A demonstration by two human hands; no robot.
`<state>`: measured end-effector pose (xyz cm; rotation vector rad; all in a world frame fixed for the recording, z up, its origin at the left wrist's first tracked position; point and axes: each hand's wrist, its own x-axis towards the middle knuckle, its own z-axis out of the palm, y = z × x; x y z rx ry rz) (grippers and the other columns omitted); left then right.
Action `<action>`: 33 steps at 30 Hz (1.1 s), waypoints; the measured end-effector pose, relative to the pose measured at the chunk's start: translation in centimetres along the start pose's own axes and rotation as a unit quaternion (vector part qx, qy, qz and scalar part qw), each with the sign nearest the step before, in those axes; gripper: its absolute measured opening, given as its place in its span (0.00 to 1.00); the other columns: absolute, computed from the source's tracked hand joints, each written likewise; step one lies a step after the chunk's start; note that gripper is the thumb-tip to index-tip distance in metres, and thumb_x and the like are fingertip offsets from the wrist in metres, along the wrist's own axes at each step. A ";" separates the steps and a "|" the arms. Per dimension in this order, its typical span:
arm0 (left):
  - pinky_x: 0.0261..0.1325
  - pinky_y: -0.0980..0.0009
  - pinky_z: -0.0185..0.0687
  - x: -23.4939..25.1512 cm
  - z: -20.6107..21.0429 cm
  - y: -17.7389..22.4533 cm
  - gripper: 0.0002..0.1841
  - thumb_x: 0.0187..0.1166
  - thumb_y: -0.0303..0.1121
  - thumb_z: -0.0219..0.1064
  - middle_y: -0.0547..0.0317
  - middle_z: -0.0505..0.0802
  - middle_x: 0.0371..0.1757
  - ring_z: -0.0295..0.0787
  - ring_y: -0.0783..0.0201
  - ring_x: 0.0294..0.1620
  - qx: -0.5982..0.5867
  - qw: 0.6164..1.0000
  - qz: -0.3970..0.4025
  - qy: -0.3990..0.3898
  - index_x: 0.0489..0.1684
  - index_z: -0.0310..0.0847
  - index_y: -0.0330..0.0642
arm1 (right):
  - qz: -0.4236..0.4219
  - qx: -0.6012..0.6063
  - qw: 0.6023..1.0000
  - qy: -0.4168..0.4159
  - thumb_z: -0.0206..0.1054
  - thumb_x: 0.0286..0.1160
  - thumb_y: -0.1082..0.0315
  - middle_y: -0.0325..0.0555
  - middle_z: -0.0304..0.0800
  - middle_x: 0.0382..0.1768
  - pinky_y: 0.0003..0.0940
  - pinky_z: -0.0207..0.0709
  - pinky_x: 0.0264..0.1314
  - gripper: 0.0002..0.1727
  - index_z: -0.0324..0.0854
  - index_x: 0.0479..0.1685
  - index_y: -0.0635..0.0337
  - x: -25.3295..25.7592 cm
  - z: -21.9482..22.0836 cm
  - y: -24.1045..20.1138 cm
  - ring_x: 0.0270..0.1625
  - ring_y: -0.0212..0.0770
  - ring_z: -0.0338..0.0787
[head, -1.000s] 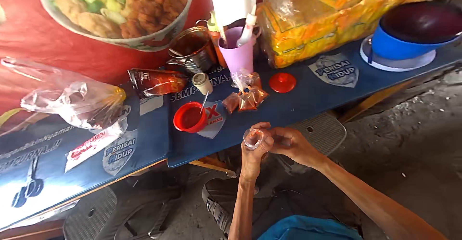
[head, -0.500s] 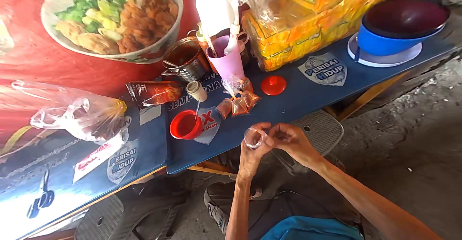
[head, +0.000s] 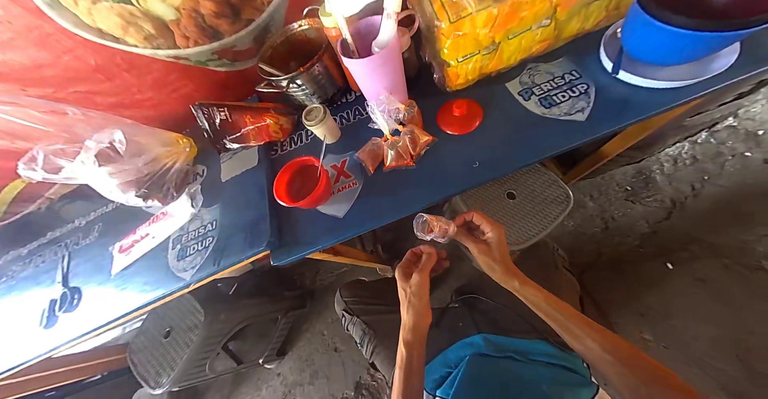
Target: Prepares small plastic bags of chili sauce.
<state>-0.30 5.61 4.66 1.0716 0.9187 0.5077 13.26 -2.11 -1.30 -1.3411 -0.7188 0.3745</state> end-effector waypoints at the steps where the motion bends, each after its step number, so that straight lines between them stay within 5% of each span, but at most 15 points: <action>1: 0.50 0.67 0.92 -0.2 0.3 -0.4 0.09 0.87 0.23 0.58 0.48 0.96 0.40 0.96 0.61 0.39 -0.010 1.000 -0.019 0.003 0.50 0.81 0.25 | 0.003 0.000 1.000 0.001 0.71 0.75 0.71 0.41 0.90 0.41 0.22 0.83 0.49 0.08 0.84 0.46 0.67 -0.4 0.2 0.6 0.42 0.26 0.88; 11: 0.42 0.73 0.88 2.7 1.3 -2.4 0.10 0.88 0.30 0.59 0.53 0.93 0.37 0.90 0.67 0.34 -0.164 0.971 -0.158 0.080 0.49 0.84 0.32 | -0.022 -0.029 0.999 -0.007 0.69 0.76 0.72 0.46 0.91 0.45 0.23 0.85 0.55 0.08 0.86 0.46 0.69 -1.5 1.0 4.0 0.47 0.28 0.89; 21: 0.52 0.71 0.88 5.0 0.6 -4.5 0.11 0.90 0.24 0.47 0.48 0.90 0.43 0.91 0.62 0.41 -0.251 0.961 -0.091 0.078 0.54 0.75 0.29 | 0.047 -0.123 0.991 0.029 0.69 0.75 0.69 0.49 0.91 0.43 0.27 0.83 0.51 0.09 0.88 0.47 0.66 -2.9 1.6 8.7 0.47 0.35 0.89; 33: 0.49 0.67 0.91 5.5 -0.3 -4.5 0.08 0.88 0.21 0.49 0.52 0.90 0.33 0.92 0.63 0.34 -0.191 0.978 -0.040 0.068 0.43 0.74 0.31 | 0.050 -0.184 0.981 0.026 0.68 0.77 0.71 0.57 0.90 0.44 0.34 0.86 0.51 0.10 0.87 0.46 0.70 -3.8 0.5 12.6 0.46 0.44 0.91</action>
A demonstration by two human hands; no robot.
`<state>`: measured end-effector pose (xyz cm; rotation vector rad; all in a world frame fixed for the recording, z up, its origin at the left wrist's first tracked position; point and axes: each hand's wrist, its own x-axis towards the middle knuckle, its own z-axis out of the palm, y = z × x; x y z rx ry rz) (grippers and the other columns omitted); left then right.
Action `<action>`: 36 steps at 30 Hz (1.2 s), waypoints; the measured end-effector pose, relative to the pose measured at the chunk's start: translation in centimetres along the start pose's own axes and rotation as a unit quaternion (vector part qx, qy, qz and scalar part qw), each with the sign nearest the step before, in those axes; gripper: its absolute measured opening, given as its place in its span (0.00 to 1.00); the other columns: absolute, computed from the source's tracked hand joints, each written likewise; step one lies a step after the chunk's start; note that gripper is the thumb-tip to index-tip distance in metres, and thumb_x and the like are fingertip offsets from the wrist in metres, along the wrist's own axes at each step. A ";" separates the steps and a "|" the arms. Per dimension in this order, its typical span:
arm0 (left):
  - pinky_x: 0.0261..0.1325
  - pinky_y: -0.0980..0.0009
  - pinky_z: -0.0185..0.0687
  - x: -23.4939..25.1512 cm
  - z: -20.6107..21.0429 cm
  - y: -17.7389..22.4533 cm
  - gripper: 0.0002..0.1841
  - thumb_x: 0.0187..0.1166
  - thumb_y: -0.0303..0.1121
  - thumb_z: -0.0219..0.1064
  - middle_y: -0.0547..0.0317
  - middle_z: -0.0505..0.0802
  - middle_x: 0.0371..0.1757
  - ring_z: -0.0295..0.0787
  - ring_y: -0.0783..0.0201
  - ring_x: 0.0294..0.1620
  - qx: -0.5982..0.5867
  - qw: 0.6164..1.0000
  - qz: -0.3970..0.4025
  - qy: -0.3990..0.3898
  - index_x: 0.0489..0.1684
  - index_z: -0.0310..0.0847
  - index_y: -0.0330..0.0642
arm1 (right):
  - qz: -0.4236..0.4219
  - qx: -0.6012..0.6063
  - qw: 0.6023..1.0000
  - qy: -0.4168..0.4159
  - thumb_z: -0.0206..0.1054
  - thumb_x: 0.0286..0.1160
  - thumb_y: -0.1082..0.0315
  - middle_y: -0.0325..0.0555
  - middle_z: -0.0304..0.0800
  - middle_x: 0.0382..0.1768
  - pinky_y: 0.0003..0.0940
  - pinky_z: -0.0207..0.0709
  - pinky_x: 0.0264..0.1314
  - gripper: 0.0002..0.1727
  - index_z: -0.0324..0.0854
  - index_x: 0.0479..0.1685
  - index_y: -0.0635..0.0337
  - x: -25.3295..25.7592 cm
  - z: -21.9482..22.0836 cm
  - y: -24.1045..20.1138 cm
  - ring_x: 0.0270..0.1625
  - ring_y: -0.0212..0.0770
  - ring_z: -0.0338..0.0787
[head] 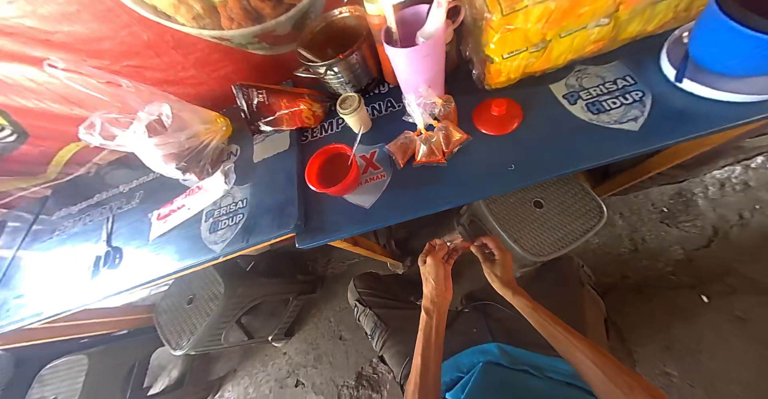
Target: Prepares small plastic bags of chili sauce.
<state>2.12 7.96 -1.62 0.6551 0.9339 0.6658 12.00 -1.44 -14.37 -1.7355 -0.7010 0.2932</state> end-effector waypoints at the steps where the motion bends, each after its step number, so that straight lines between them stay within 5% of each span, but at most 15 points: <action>1: 0.49 0.67 0.91 -0.1 0.1 0.3 0.09 0.88 0.21 0.49 0.52 0.90 0.32 0.92 0.63 0.34 0.014 1.000 0.010 -0.004 0.42 0.75 0.31 | 0.002 0.000 1.000 -0.001 0.68 0.76 0.70 0.57 0.90 0.45 0.34 0.86 0.51 0.09 0.87 0.46 0.70 0.0 0.0 0.1 0.46 0.44 0.91; 8: 0.45 0.68 0.91 -0.8 0.1 2.1 0.08 0.84 0.19 0.54 0.54 0.90 0.29 0.91 0.65 0.31 0.135 0.987 0.074 -0.036 0.38 0.78 0.29 | 0.041 0.001 0.999 -0.015 0.70 0.76 0.69 0.57 0.90 0.45 0.33 0.85 0.51 0.10 0.87 0.46 0.69 -0.4 -0.6 1.4 0.46 0.42 0.90; 12: 0.40 0.71 0.91 -1.3 0.3 2.4 0.06 0.83 0.18 0.57 0.55 0.90 0.27 0.91 0.67 0.28 0.194 0.976 0.085 -0.058 0.39 0.79 0.28 | 0.049 -0.100 0.989 -0.097 0.70 0.75 0.68 0.62 0.91 0.51 0.49 0.81 0.63 0.12 0.88 0.49 0.69 0.5 -2.2 -0.5 0.57 0.57 0.89; 14: 0.37 0.73 0.90 -1.7 0.5 2.8 0.05 0.82 0.19 0.59 0.56 0.91 0.26 0.90 0.68 0.27 0.219 0.970 0.079 -0.073 0.39 0.81 0.28 | 0.023 -0.113 0.981 -0.153 0.72 0.71 0.66 0.63 0.89 0.59 0.53 0.79 0.66 0.20 0.85 0.59 0.68 1.1 -3.7 -3.4 0.63 0.60 0.87; 17: 0.34 0.77 0.86 -2.0 0.6 3.5 0.06 0.81 0.20 0.62 0.58 0.91 0.26 0.87 0.72 0.26 0.265 0.955 0.075 -0.111 0.37 0.84 0.29 | -0.017 -0.034 0.967 -0.251 0.78 0.64 0.56 0.55 0.81 0.74 0.43 0.82 0.66 0.43 0.69 0.82 0.62 2.5 -5.2 -8.9 0.70 0.47 0.85; 19: 0.35 0.77 0.83 -2.0 0.6 3.8 0.05 0.79 0.22 0.65 0.60 0.91 0.28 0.86 0.73 0.27 0.302 0.940 0.077 -0.137 0.37 0.86 0.31 | -0.047 -0.026 0.949 -0.310 0.79 0.65 0.55 0.51 0.83 0.72 0.41 0.83 0.66 0.46 0.64 0.87 0.58 3.8 -5.4 -11.4 0.67 0.43 0.87; 24: 0.41 0.77 0.83 -2.1 -0.3 4.9 0.05 0.78 0.25 0.67 0.60 0.89 0.34 0.86 0.74 0.34 0.326 0.918 0.151 -0.166 0.42 0.86 0.32 | -0.068 -0.099 0.928 -0.353 0.72 0.72 0.65 0.56 0.93 0.48 0.49 0.85 0.55 0.27 0.77 0.71 0.63 5.8 -5.0 -14.5 0.47 0.50 0.93; 27: 0.70 0.66 0.79 -0.9 -2.9 4.3 0.21 0.71 0.26 0.66 0.42 0.85 0.64 0.82 0.60 0.67 0.362 0.871 0.244 -0.223 0.63 0.80 0.26 | -0.056 -0.108 0.930 -0.346 0.70 0.73 0.66 0.53 0.92 0.43 0.45 0.86 0.50 0.24 0.78 0.68 0.63 6.1 -5.2 -16.0 0.42 0.46 0.92; 29: 0.80 0.51 0.71 -0.4 -3.7 3.3 0.29 0.68 0.31 0.72 0.36 0.80 0.76 0.75 0.50 0.79 0.412 0.832 0.277 -0.248 0.71 0.77 0.26 | -0.036 -0.104 0.928 -0.355 0.69 0.74 0.65 0.50 0.92 0.42 0.40 0.86 0.49 0.22 0.77 0.67 0.62 6.5 -5.4 -17.1 0.41 0.41 0.92; 32: 0.82 0.37 0.57 -0.9 -2.9 1.9 0.23 0.70 0.34 0.73 0.38 0.85 0.71 0.77 0.47 0.77 0.437 0.808 0.316 -0.239 0.61 0.86 0.28 | -0.027 -0.100 0.924 -0.368 0.69 0.74 0.64 0.48 0.91 0.41 0.37 0.84 0.49 0.21 0.77 0.65 0.63 7.0 -5.5 -18.6 0.41 0.38 0.91; 36: 0.80 0.39 0.56 -1.0 -1.7 2.0 0.10 0.75 0.31 0.67 0.48 0.94 0.53 0.87 0.54 0.63 0.457 0.769 0.395 -0.210 0.40 0.94 0.36 | -0.041 -0.139 0.913 -0.382 0.68 0.77 0.66 0.50 0.89 0.41 0.38 0.83 0.49 0.19 0.77 0.63 0.64 8.5 -6.2 -20.7 0.41 0.39 0.89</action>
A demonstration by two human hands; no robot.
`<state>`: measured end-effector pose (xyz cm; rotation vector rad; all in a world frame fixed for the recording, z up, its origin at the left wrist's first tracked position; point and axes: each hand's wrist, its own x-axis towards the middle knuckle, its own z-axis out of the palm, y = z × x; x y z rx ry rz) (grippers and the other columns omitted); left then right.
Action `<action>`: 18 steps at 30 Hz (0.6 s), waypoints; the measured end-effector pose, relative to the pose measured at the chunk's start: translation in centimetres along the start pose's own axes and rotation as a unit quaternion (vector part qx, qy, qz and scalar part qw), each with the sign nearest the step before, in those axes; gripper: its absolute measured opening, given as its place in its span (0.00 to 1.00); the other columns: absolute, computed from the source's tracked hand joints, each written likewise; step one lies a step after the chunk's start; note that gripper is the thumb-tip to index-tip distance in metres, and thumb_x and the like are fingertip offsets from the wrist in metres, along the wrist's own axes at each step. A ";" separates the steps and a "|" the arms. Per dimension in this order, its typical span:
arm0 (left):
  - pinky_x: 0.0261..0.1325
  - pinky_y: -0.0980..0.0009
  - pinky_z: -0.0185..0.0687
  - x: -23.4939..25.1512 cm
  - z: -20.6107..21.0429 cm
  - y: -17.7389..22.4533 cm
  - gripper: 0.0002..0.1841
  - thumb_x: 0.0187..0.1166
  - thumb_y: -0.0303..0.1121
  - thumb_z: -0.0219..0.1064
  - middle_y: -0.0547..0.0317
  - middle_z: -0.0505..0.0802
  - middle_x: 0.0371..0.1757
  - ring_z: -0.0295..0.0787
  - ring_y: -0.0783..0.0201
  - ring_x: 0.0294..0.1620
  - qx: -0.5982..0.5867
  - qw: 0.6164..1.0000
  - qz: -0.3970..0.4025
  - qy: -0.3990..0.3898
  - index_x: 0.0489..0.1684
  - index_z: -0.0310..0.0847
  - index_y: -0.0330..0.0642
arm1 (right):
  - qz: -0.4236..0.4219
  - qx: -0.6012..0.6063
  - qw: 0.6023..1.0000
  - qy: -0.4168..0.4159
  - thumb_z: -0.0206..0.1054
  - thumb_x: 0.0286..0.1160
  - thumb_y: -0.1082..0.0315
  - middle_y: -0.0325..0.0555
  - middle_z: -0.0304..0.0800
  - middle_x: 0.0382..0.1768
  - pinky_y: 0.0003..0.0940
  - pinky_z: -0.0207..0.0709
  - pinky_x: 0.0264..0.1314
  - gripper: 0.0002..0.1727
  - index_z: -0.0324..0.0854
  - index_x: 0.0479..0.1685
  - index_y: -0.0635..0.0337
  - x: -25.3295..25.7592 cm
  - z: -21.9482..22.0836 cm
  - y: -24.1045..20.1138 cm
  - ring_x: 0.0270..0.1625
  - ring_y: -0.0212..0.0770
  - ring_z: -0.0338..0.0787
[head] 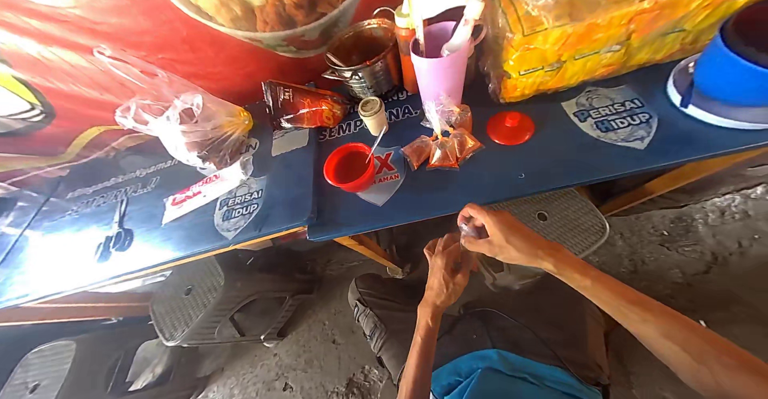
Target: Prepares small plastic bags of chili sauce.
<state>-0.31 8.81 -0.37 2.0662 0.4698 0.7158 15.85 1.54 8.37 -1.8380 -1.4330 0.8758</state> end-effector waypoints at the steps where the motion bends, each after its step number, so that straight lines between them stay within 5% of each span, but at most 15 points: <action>1: 0.80 0.39 0.56 0.2 -0.1 0.1 0.10 0.76 0.31 0.66 0.50 0.95 0.52 0.88 0.55 0.62 0.013 1.000 0.007 0.006 0.38 0.95 0.38 | 0.010 -0.010 1.000 -0.015 0.69 0.78 0.66 0.51 0.89 0.42 0.40 0.83 0.51 0.19 0.77 0.63 0.64 0.2 -0.8 -0.5 0.42 0.40 0.89; 6: 0.80 0.43 0.56 1.0 -0.8 0.2 0.11 0.78 0.32 0.63 0.59 0.95 0.46 0.88 0.64 0.54 0.027 0.999 0.010 0.029 0.34 0.94 0.43 | 0.024 -0.010 1.000 -0.009 0.76 0.75 0.64 0.47 0.90 0.40 0.37 0.84 0.50 0.19 0.79 0.59 0.62 0.3 -3.8 -1.3 0.41 0.37 0.90; 10: 0.79 0.43 0.58 1.4 -1.1 0.6 0.11 0.76 0.32 0.64 0.55 0.95 0.48 0.89 0.60 0.56 0.040 0.999 0.007 0.030 0.33 0.94 0.40 | 0.026 -0.040 0.997 -0.057 0.80 0.68 0.62 0.53 0.90 0.51 0.47 0.83 0.59 0.34 0.71 0.74 0.61 0.4 -3.6 -1.3 0.52 0.47 0.91; 18: 0.77 0.46 0.60 2.2 -1.7 0.9 0.12 0.79 0.33 0.62 0.61 0.94 0.41 0.88 0.66 0.51 0.000 1.000 0.012 0.028 0.33 0.94 0.44 | 0.028 -0.046 0.998 0.018 0.73 0.69 0.70 0.44 0.87 0.32 0.39 0.81 0.41 0.15 0.82 0.54 0.60 0.3 -4.8 -2.0 0.34 0.37 0.86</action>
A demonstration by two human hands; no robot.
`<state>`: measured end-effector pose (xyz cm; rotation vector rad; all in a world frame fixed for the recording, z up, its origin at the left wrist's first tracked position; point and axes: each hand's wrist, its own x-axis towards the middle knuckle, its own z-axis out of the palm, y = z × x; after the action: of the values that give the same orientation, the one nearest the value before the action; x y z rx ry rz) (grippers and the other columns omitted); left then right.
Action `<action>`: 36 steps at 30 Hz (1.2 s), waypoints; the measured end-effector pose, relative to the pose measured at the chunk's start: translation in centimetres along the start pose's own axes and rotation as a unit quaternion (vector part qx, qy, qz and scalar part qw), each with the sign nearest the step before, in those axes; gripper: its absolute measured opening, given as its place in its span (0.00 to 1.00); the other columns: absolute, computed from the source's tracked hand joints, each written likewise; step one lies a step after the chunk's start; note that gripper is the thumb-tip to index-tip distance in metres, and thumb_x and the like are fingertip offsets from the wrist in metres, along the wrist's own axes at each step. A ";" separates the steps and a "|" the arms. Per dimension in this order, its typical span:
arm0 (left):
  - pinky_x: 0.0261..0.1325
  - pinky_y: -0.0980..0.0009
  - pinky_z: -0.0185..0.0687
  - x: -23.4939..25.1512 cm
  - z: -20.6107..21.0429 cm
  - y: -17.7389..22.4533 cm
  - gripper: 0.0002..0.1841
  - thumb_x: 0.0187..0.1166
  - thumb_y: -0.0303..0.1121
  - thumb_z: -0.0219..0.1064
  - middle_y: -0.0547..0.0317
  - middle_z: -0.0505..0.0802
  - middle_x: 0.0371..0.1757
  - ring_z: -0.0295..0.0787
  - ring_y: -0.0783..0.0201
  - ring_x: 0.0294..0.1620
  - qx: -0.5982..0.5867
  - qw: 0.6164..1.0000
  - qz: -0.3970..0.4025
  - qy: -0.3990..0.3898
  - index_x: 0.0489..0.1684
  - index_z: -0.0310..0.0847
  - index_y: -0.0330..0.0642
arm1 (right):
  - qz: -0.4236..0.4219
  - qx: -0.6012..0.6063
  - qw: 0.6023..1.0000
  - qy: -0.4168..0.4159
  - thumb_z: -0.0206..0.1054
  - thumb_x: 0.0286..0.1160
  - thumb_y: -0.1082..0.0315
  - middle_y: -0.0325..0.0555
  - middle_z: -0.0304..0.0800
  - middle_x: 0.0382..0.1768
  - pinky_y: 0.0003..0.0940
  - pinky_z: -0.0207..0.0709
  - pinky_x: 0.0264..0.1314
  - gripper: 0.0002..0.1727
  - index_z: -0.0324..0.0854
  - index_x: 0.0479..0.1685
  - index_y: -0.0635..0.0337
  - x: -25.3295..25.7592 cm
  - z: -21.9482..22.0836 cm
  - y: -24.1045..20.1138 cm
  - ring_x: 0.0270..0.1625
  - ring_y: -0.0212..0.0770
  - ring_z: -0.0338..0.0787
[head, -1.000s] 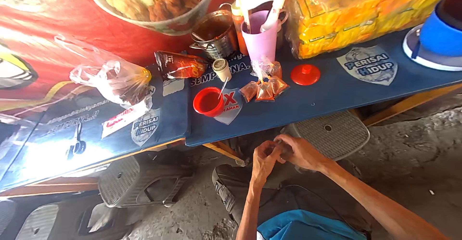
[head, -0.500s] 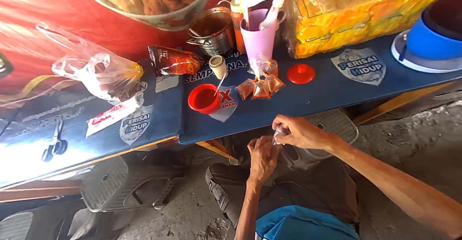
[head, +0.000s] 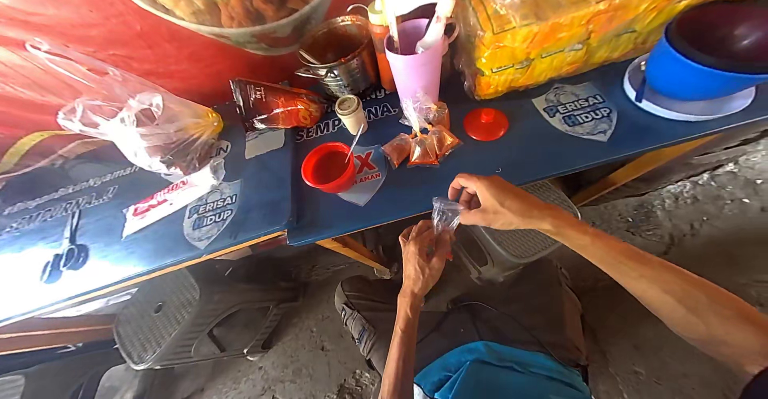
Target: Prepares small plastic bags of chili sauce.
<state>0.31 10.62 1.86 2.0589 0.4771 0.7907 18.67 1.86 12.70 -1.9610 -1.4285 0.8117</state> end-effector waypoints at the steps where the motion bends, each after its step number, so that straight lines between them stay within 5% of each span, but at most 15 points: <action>1: 0.77 0.46 0.60 0.1 -0.1 0.0 0.12 0.79 0.32 0.62 0.61 0.94 0.41 0.88 0.67 0.50 -0.005 1.000 0.002 -0.003 0.33 0.94 0.44 | -0.004 0.000 1.000 0.007 0.74 0.69 0.70 0.43 0.87 0.32 0.38 0.80 0.40 0.15 0.83 0.54 0.60 -0.1 -0.4 -0.1 0.33 0.36 0.86; 5: 0.79 0.44 0.58 0.5 -0.4 0.2 0.12 0.79 0.32 0.62 0.61 0.94 0.41 0.89 0.66 0.50 -0.007 0.999 0.004 -0.032 0.32 0.93 0.44 | -0.026 0.033 0.997 -0.066 0.75 0.74 0.62 0.48 0.90 0.48 0.37 0.82 0.54 0.26 0.79 0.69 0.61 0.2 -0.8 -0.1 0.46 0.37 0.89; 7: 0.79 0.45 0.60 0.8 -0.6 0.6 0.12 0.79 0.33 0.62 0.59 0.94 0.43 0.88 0.66 0.52 -0.028 0.998 0.009 -0.059 0.34 0.93 0.42 | -0.037 0.070 0.994 -0.070 0.72 0.78 0.65 0.44 0.90 0.40 0.29 0.80 0.48 0.15 0.86 0.58 0.62 0.6 -0.8 -0.3 0.39 0.31 0.86; 9: 0.79 0.55 0.67 1.0 -1.5 1.6 0.14 0.81 0.31 0.59 0.50 0.93 0.55 0.86 0.65 0.62 -0.117 0.989 0.001 -0.093 0.48 0.90 0.31 | -0.043 0.109 0.992 -0.055 0.73 0.76 0.68 0.39 0.87 0.29 0.24 0.77 0.40 0.05 0.89 0.40 0.62 0.6 -1.1 -1.0 0.32 0.27 0.83; 11: 0.79 0.67 0.74 1.4 -2.3 2.7 0.22 0.86 0.31 0.50 0.44 0.86 0.69 0.81 0.69 0.71 -0.239 0.964 -0.017 -0.118 0.65 0.77 0.20 | -0.053 0.101 0.992 -0.055 0.75 0.73 0.69 0.37 0.87 0.27 0.23 0.77 0.38 0.04 0.90 0.35 0.60 0.5 -1.6 -1.9 0.31 0.26 0.83; 13: 0.83 0.71 0.68 1.8 -2.6 3.3 0.25 0.92 0.33 0.43 0.45 0.83 0.75 0.77 0.74 0.76 -0.311 0.942 -0.031 -0.124 0.74 0.69 0.17 | -0.061 0.079 0.993 -0.057 0.76 0.72 0.68 0.36 0.87 0.27 0.23 0.77 0.38 0.04 0.90 0.34 0.60 0.4 -1.7 -2.7 0.31 0.25 0.83; 17: 0.68 0.72 0.82 3.1 -1.6 4.5 0.19 0.92 0.29 0.42 0.68 0.94 0.50 0.88 0.79 0.56 -0.341 0.932 -0.002 -0.122 0.56 0.82 0.32 | -0.068 0.058 0.996 -0.024 0.80 0.69 0.69 0.41 0.90 0.24 0.28 0.82 0.34 0.05 0.92 0.33 0.61 0.5 -3.1 -3.8 0.26 0.30 0.86; 21: 0.72 0.65 0.78 4.1 -0.3 5.3 0.18 0.93 0.32 0.44 0.69 0.91 0.42 0.87 0.72 0.57 -0.373 0.918 0.055 -0.124 0.36 0.82 0.44 | -0.097 0.012 0.995 -0.005 0.79 0.68 0.69 0.37 0.90 0.24 0.27 0.78 0.34 0.04 0.93 0.31 0.58 0.4 -5.5 -5.3 0.27 0.27 0.84; 28: 0.57 0.74 0.80 5.0 0.1 7.0 0.20 0.94 0.33 0.43 0.68 0.89 0.41 0.84 0.76 0.48 -0.389 0.911 0.073 -0.118 0.33 0.80 0.44 | -0.105 0.004 0.992 0.069 0.79 0.67 0.70 0.37 0.91 0.25 0.23 0.78 0.32 0.02 0.94 0.32 0.58 -0.4 -9.1 -7.5 0.26 0.24 0.85; 33: 0.61 0.73 0.78 5.3 -0.1 7.0 0.20 0.94 0.33 0.43 0.68 0.87 0.43 0.82 0.76 0.51 -0.399 0.905 0.074 -0.126 0.30 0.79 0.46 | -0.089 0.052 0.990 0.096 0.80 0.65 0.73 0.37 0.93 0.26 0.19 0.80 0.34 0.02 0.94 0.30 0.59 -0.2 -9.7 -7.7 0.28 0.23 0.87; 36: 0.48 0.76 0.80 5.4 0.2 7.5 0.21 0.92 0.31 0.43 0.69 0.87 0.38 0.82 0.77 0.41 -0.427 0.900 0.016 -0.089 0.32 0.82 0.45 | -0.126 0.091 0.981 0.114 0.79 0.67 0.74 0.37 0.93 0.27 0.18 0.82 0.37 0.01 0.93 0.32 0.60 0.3 -9.4 -6.4 0.30 0.22 0.88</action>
<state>4.69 9.50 9.92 1.2906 -0.0309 0.6560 21.93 2.88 23.53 -1.6368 -1.3777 0.5612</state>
